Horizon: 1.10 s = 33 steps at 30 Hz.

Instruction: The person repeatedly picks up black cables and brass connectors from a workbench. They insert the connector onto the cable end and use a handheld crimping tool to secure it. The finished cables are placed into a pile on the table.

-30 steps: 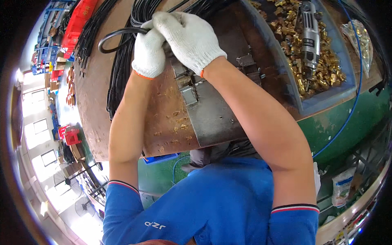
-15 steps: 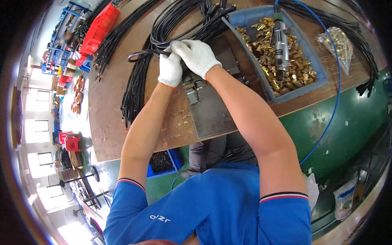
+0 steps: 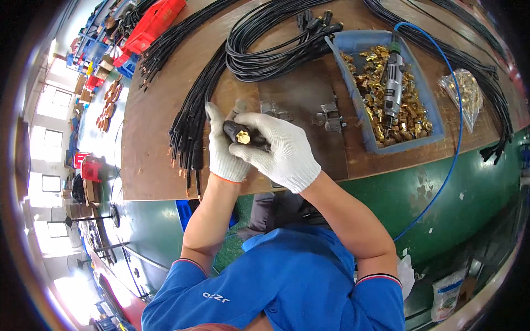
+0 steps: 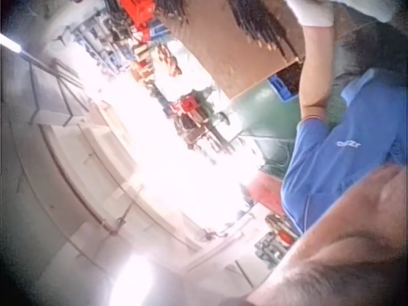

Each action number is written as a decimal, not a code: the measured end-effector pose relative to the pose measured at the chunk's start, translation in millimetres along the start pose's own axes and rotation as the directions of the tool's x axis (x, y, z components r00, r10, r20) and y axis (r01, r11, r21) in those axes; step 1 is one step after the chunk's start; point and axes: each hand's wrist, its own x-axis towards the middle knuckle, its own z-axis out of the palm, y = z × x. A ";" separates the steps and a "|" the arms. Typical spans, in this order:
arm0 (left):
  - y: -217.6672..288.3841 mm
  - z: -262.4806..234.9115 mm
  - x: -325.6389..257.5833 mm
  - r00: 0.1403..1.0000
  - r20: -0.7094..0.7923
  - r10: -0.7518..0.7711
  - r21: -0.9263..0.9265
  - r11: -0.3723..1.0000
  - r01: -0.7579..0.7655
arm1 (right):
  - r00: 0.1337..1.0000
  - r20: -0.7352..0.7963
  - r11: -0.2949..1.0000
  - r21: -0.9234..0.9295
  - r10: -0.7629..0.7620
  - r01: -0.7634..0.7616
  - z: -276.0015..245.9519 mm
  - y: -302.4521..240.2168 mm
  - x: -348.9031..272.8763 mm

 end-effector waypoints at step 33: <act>34.7 -91.6 -96.2 0.867 -0.041 0.497 0.991 0.133 -0.030 | 0.697 0.633 0.854 -0.518 0.338 0.056 55.5 -13.9 -35.7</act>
